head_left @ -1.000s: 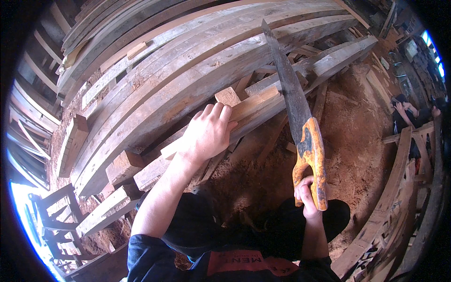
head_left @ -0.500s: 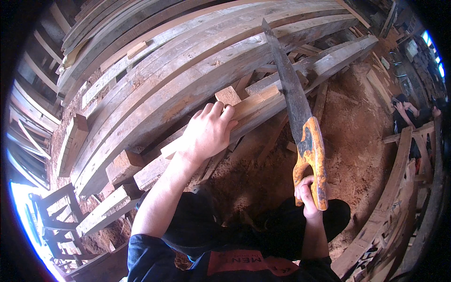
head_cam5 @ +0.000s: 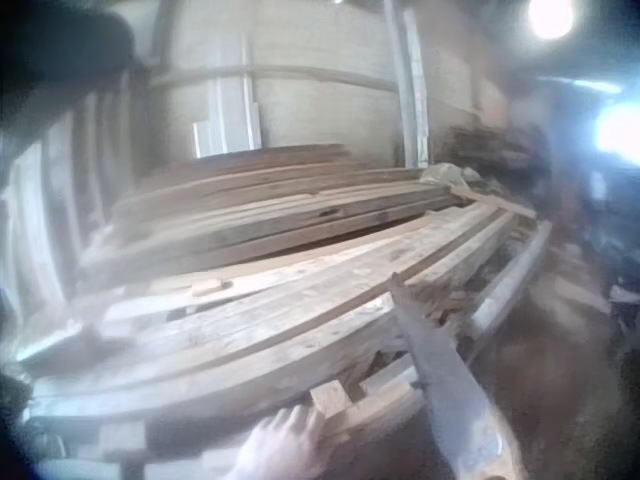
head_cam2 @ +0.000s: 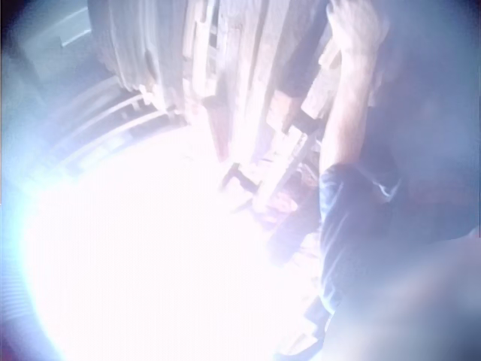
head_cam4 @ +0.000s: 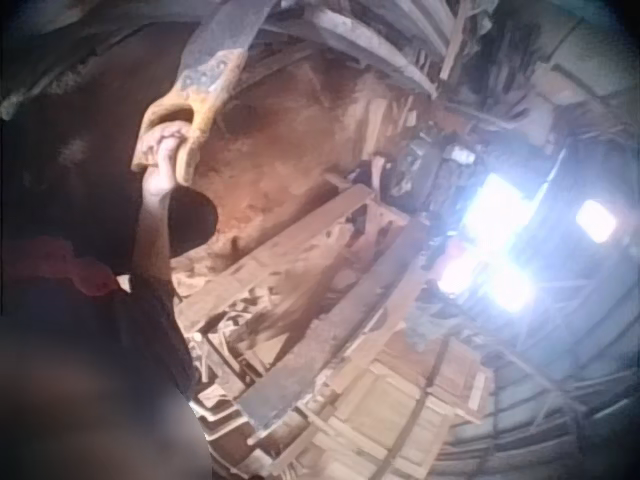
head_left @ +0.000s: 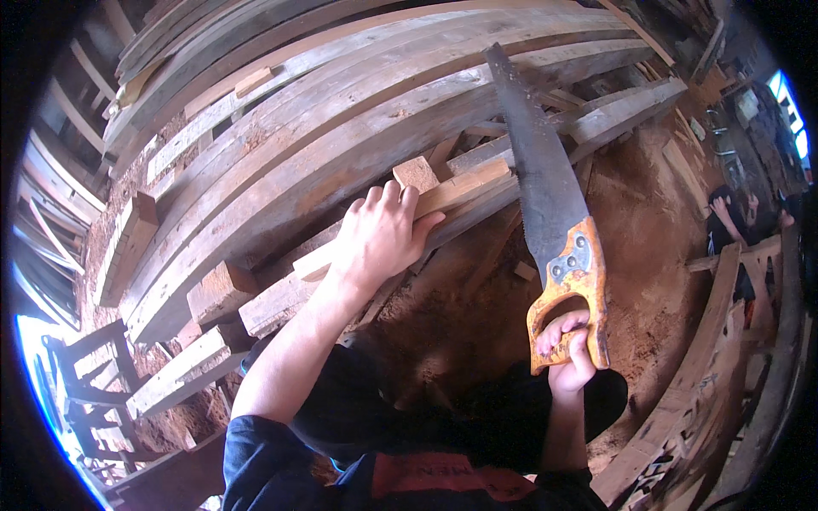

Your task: The person uses a hand saw to cut a small wooden block resting on a larger plank. They hold the block steady with their left hand and saw with their right hand, producing sawdust as they progress through the cut.

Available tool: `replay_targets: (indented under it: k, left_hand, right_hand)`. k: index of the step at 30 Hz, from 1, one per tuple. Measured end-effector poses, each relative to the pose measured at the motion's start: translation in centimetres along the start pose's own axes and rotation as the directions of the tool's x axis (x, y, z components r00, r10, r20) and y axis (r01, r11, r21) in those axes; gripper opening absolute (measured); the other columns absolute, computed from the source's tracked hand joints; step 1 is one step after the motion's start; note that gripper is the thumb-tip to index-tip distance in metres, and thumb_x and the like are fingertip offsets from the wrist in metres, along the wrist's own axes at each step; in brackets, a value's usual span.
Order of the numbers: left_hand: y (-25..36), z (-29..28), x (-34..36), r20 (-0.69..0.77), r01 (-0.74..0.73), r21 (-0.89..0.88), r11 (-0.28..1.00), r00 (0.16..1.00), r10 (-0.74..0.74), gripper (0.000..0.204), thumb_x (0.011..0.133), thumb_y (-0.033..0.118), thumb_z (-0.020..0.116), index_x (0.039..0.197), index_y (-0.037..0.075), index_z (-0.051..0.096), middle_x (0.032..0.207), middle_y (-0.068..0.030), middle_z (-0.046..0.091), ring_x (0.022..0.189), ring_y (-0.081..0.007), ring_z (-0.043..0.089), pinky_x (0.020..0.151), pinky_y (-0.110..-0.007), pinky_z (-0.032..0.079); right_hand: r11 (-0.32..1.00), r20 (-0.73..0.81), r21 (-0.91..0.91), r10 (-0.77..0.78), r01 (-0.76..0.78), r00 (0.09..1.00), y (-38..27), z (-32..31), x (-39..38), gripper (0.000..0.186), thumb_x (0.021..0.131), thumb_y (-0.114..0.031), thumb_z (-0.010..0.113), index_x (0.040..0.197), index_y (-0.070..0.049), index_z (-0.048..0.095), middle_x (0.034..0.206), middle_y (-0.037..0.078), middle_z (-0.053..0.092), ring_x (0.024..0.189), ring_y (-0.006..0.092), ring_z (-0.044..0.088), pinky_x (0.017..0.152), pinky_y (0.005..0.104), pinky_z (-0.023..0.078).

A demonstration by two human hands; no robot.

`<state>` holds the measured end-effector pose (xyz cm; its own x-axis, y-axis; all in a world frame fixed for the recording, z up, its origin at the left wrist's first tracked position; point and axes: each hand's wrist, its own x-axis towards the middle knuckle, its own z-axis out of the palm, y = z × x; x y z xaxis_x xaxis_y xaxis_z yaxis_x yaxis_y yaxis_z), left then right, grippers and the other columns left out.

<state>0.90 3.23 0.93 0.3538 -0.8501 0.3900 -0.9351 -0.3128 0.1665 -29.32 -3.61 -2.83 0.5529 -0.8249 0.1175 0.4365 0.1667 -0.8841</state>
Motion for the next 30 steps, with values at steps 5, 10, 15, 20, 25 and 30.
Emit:
replay_targets:
  k: [5, 10, 15, 20, 25, 30]
  left_hand:
    - [-0.3, 0.1, -0.1, 0.009, -0.015, -0.036, 0.999, 1.0, 0.015, 0.043, 0.092, 0.043, 0.059, 0.094, 0.0, 0.057, 0.083, -0.0156, 0.059, 0.083, -0.0323, 0.064, 0.071, -0.043, 0.054]
    - [-0.8, 0.3, -0.1, 0.032, -0.039, -0.09, 0.995, 0.999, 0.043, 0.042, 0.093, 0.042, 0.058, 0.092, 0.0, 0.057, 0.083, -0.0167, 0.06, 0.082, -0.0336, 0.063, 0.071, -0.044, 0.054]
    - [-1.0, 0.3, -0.2, 0.047, -0.021, -0.122, 0.992, 0.999, 0.027, 0.042, 0.092, 0.041, 0.06, 0.091, -0.001, 0.056, 0.085, -0.0181, 0.062, 0.083, -0.0345, 0.064, 0.071, -0.044, 0.054]
    - [-0.9, 0.2, -0.2, 0.037, -0.031, -0.083, 0.996, 0.999, 0.034, 0.043, 0.092, 0.041, 0.06, 0.091, -0.002, 0.056, 0.085, -0.0189, 0.062, 0.084, -0.0339, 0.065, 0.072, -0.042, 0.055]
    - [-1.2, 0.0, -0.2, 0.046, -0.035, -0.093, 0.995, 0.998, 0.039, 0.043, 0.091, 0.041, 0.06, 0.091, -0.001, 0.056, 0.085, -0.0187, 0.062, 0.083, -0.033, 0.065, 0.07, -0.041, 0.055]
    - [-1.1, 0.3, 0.0, 0.05, -0.029, -0.096, 0.995, 0.998, 0.034, 0.042, 0.091, 0.041, 0.061, 0.091, -0.001, 0.056, 0.084, -0.0178, 0.061, 0.081, -0.0329, 0.064, 0.07, -0.042, 0.055]
  right_hand:
    - [0.972, 0.091, 0.204, 0.103, -0.12, 0.99, -0.5, -1.0, 0.3, 0.032, 0.096, -0.036, 0.056, 0.101, -0.007, 0.043, 0.078, 0.007, 0.046, 0.066, 0.0191, 0.047, 0.062, 0.0354, 0.043]
    - [0.978, 0.061, 0.178, 0.099, -0.109, 0.993, 0.4, -1.5, 0.1, 0.024, 0.099, -0.03, 0.051, 0.098, -0.008, 0.043, 0.075, 0.005, 0.044, 0.064, 0.018, 0.046, 0.062, 0.0352, 0.042]
    - [0.999, 0.042, 0.022, 0.048, -0.049, 0.998, 0.8, -0.6, -0.1, 0.016, 0.099, -0.021, 0.048, 0.094, -0.007, 0.042, 0.073, 0.004, 0.043, 0.063, 0.0166, 0.044, 0.061, 0.0325, 0.042]
    - [0.976, 0.017, -0.212, 0.052, -0.047, 0.998, 1.1, -1.5, -0.8, 0.009, 0.096, -0.011, 0.048, 0.099, -0.005, 0.042, 0.074, 0.004, 0.043, 0.064, 0.0128, 0.042, 0.062, 0.0295, 0.04]
    - [0.951, -0.047, -0.303, 0.045, -0.057, 0.998, 2.2, -1.7, -1.7, 0.016, 0.093, -0.004, 0.05, 0.108, -0.004, 0.044, 0.078, 0.004, 0.047, 0.07, 0.0119, 0.046, 0.064, 0.0291, 0.042]
    - [0.912, -0.064, -0.408, 0.025, -0.049, 0.998, 2.2, -2.0, -1.8, 0.017, 0.089, -0.003, 0.056, 0.103, -0.004, 0.047, 0.08, 0.003, 0.052, 0.066, 0.01, 0.047, 0.06, 0.0247, 0.039]
